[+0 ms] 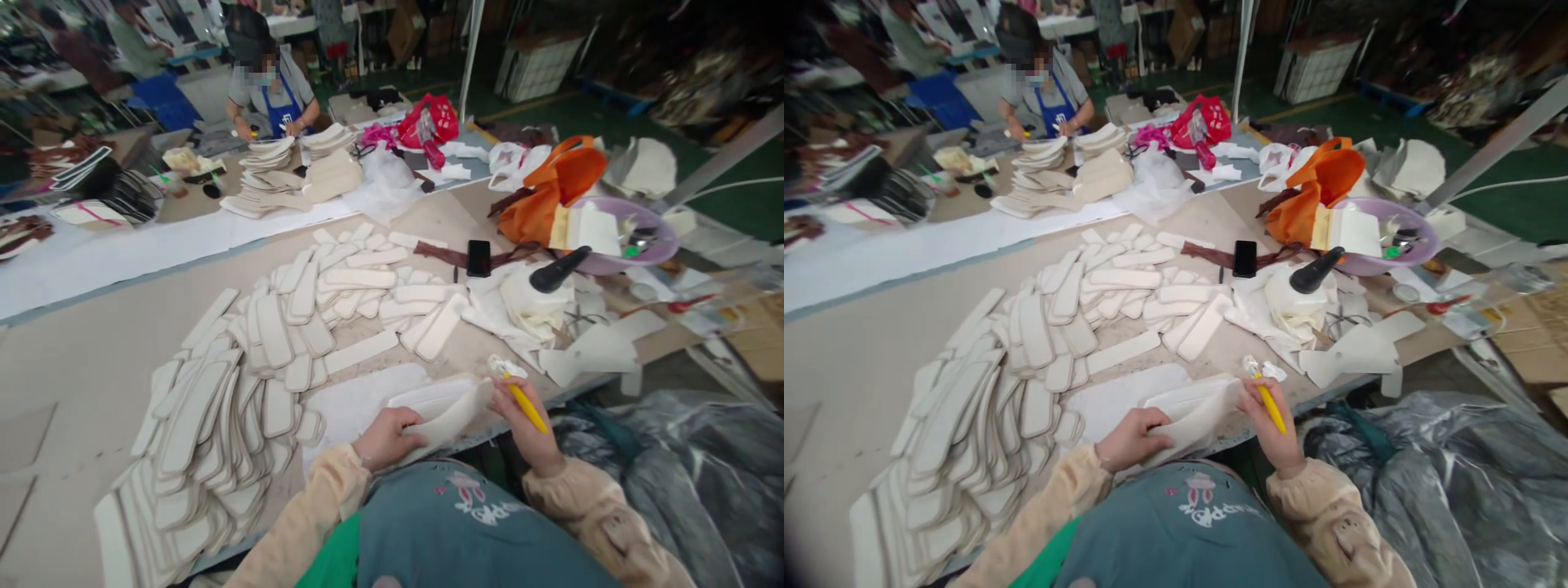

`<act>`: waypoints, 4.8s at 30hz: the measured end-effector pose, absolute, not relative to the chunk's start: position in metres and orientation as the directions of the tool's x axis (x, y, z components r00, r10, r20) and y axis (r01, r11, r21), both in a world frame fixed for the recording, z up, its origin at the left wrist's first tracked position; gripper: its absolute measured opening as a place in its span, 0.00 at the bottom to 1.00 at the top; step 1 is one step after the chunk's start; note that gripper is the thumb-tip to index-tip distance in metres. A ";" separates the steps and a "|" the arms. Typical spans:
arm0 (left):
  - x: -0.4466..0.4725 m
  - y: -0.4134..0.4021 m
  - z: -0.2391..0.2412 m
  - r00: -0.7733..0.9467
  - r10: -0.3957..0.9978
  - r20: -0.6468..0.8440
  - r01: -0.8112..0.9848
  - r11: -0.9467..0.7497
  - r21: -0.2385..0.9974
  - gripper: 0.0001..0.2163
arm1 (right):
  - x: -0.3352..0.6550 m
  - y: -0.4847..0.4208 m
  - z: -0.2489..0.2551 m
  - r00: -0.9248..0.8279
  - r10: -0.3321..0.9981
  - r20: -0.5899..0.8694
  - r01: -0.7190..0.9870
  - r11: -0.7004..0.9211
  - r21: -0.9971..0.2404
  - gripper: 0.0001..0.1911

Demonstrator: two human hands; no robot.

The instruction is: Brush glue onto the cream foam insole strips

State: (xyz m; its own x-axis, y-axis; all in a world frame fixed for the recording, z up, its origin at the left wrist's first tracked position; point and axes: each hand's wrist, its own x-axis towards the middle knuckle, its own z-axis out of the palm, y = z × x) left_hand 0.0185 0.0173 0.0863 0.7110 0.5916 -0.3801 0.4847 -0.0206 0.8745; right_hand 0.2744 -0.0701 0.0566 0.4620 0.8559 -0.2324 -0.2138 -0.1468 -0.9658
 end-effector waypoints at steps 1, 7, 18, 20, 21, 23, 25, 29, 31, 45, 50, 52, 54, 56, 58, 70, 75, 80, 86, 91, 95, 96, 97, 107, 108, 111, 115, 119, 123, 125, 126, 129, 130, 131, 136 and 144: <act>0.021 0.013 0.081 0.721 0.570 -0.394 0.470 0.015 0.883 0.08 | 0.278 -0.076 0.055 0.474 0.852 -0.221 -0.166 -0.160 -0.973 0.21; 0.004 -0.008 0.054 0.657 0.473 -0.587 0.365 0.482 0.797 0.13 | 0.303 -0.106 0.036 0.563 0.816 -0.129 0.177 -0.272 -0.946 0.19; -0.001 0.007 0.018 -0.075 0.875 -0.479 0.532 0.441 0.723 0.11 | 0.311 -0.068 -0.002 0.369 0.929 -0.026 0.494 -0.220 -0.841 0.20; 0.000 0.012 0.014 -0.087 0.876 -0.475 0.608 0.425 0.671 0.12 | 0.311 -0.059 -0.003 0.359 0.933 -0.032 0.535 -0.234 -0.812 0.20; 0.000 0.014 0.013 -0.088 0.871 -0.483 0.635 0.423 0.646 0.12 | 0.311 -0.056 -0.003 0.359 0.933 -0.040 0.549 -0.246 -0.799 0.21; -0.001 0.015 0.010 -0.089 0.862 -0.499 0.676 0.420 0.605 0.14 | 0.312 -0.052 -0.003 0.354 0.934 -0.057 0.570 -0.264 -0.778 0.21; -0.002 0.016 0.007 -0.088 0.854 -0.513 0.702 0.418 0.576 0.15 | 0.312 -0.049 -0.003 0.358 0.931 -0.069 0.581 -0.280 -0.764 0.22; -0.002 0.017 0.003 -0.091 0.831 -0.548 0.740 0.425 0.521 0.18 | 0.312 -0.048 -0.005 0.359 0.927 -0.111 0.601 -0.321 -0.732 0.23; -0.002 0.019 0.003 -0.088 0.822 -0.562 0.749 0.427 0.507 0.17 | 0.311 -0.048 -0.008 0.358 0.926 -0.123 0.611 -0.332 -0.719 0.23; -0.002 0.023 -0.001 -0.043 0.850 -0.525 0.803 0.342 0.488 0.09 | 0.309 -0.045 -0.014 0.349 0.922 -0.168 0.699 -0.375 -0.609 0.15; -0.003 0.025 -0.005 -0.015 0.850 -0.526 0.806 0.322 0.497 0.08 | 0.308 -0.045 -0.013 0.353 0.919 -0.174 0.693 -0.382 -0.612 0.14; -0.004 0.026 -0.005 -0.010 0.849 -0.528 0.810 0.316 0.494 0.08 | 0.308 -0.045 -0.013 0.348 0.921 -0.175 0.696 -0.378 -0.610 0.14; -0.004 0.026 -0.006 -0.002 0.850 -0.526 0.814 0.307 0.493 0.08 | 0.307 -0.045 -0.013 0.341 0.924 -0.173 0.725 -0.375 -0.578 0.14; -0.005 0.026 -0.008 0.002 0.848 -0.529 0.814 0.306 0.494 0.08 | 0.306 -0.045 -0.012 0.332 0.929 -0.165 0.764 -0.367 -0.530 0.13; -0.005 0.027 -0.009 0.002 0.844 -0.536 0.813 0.311 0.493 0.08 | 0.305 -0.045 -0.013 0.327 0.933 -0.152 0.794 -0.359 -0.490 0.13; -0.004 0.028 -0.004 0.000 0.837 -0.547 0.815 0.317 0.485 0.08 | 0.308 -0.044 -0.017 0.327 0.933 -0.148 0.808 -0.358 -0.468 0.15; -0.004 0.028 -0.003 0.011 0.838 -0.546 0.822 0.304 0.482 0.07 | 0.303 -0.049 -0.010 0.242 0.967 0.085 0.869 -0.177 -0.462 0.13; -0.004 0.029 -0.004 0.027 0.842 -0.538 0.825 0.285 0.488 0.06 | 0.261 -0.049 -0.013 -0.150 0.957 0.247 0.819 0.260 -0.511 0.09; -0.005 0.030 -0.007 0.033 0.838 -0.545 0.823 0.287 0.491 0.06 | 0.229 -0.043 -0.032 -0.422 0.884 0.204 0.729 0.464 -0.503 0.17; -0.006 0.031 -0.006 0.032 0.840 -0.542 0.819 0.289 0.495 0.07 | 0.263 -0.056 -0.043 -0.245 0.946 0.210 0.806 0.319 -0.498 0.18; -0.005 0.031 -0.006 0.022 0.840 -0.543 0.810 0.303 0.502 0.07 | 0.298 -0.072 -0.047 -0.074 0.982 0.174 0.857 0.152 -0.493 0.18; -0.005 0.030 -0.006 0.016 0.842 -0.540 0.798 0.315 0.514 0.07 | 0.304 -0.075 -0.047 -0.041 0.986 0.164 0.867 0.117 -0.485 0.17; -0.005 0.030 -0.006 0.010 0.845 -0.535 0.778 0.329 0.534 0.07 | 0.310 -0.076 -0.045 -0.010 0.987 0.160 0.875 0.086 -0.477 0.17; 0.021 0.028 0.055 0.103 0.894 -0.436 0.152 0.419 0.895 0.11 | 0.297 -0.050 0.008 0.046 0.979 0.199 0.646 0.122 -0.754 0.19; 0.027 0.030 0.067 0.127 0.903 -0.411 0.064 0.406 0.912 0.12 | 0.291 -0.045 0.016 0.019 0.980 0.196 0.600 0.145 -0.787 0.20; 0.044 0.036 0.104 0.186 0.924 -0.335 -0.097 0.357 0.929 0.14 | 0.273 -0.032 0.040 -0.039 0.981 0.190 0.455 0.187 -0.871 0.19; 0.060 0.045 0.148 0.210 0.935 -0.285 -0.203 0.327 0.923 0.15 | 0.250 -0.018 0.065 -0.026 0.989 0.145 0.256 0.147 -0.956 0.16; 0.068 0.054 0.176 0.125 0.950 -0.284 -0.371 0.311 0.875 0.16 | 0.234 -0.008 0.081 0.111 0.991 0.078 0.094 0.068 -0.993 0.16; 0.074 0.054 0.183 0.080 0.973 -0.218 -0.503 0.228 0.834 0.17 | 0.225 0.006 0.097 0.208 0.975 0.075 0.023 0.072 -0.997 0.18; 0.076 0.052 0.182 0.084 0.978 -0.189 -0.530 0.205 0.823 0.17 | 0.222 0.012 0.106 0.223 0.971 0.089 0.017 0.088 -0.996 0.18; 0.077 0.052 0.182 0.079 0.979 -0.186 -0.543 0.199 0.816 0.16 | 0.221 0.015 0.110 0.227 0.969 0.097 0.016 0.095 -0.995 0.19; 0.077 0.052 0.183 0.062 0.979 -0.193 -0.578 0.193 0.793 0.17 | 0.216 0.022 0.123 0.211 0.972 0.107 -0.002 0.110 -0.994 0.20; 0.075 0.052 0.185 0.062 0.979 -0.194 -0.586 0.193 0.787 0.18 | 0.214 0.023 0.127 0.201 0.974 0.105 -0.012 0.110 -0.994 0.20; 0.074 0.053 0.187 0.064 0.979 -0.195 -0.594 0.194 0.781 0.18 | 0.212 0.025 0.132 0.192 0.976 0.101 -0.022 0.107 -0.994 0.21; 0.066 0.054 0.196 0.051 0.979 -0.195 -0.631 0.183 0.754 0.17 | 0.205 0.028 0.147 0.161 0.985 0.055 -0.070 0.067 -0.995 0.22; 0.039 0.068 0.192 -0.041 0.976 -0.213 -0.654 0.135 0.744 0.18 | 0.202 0.027 0.135 0.105 0.994 0.024 -0.109 0.035 -0.993 0.23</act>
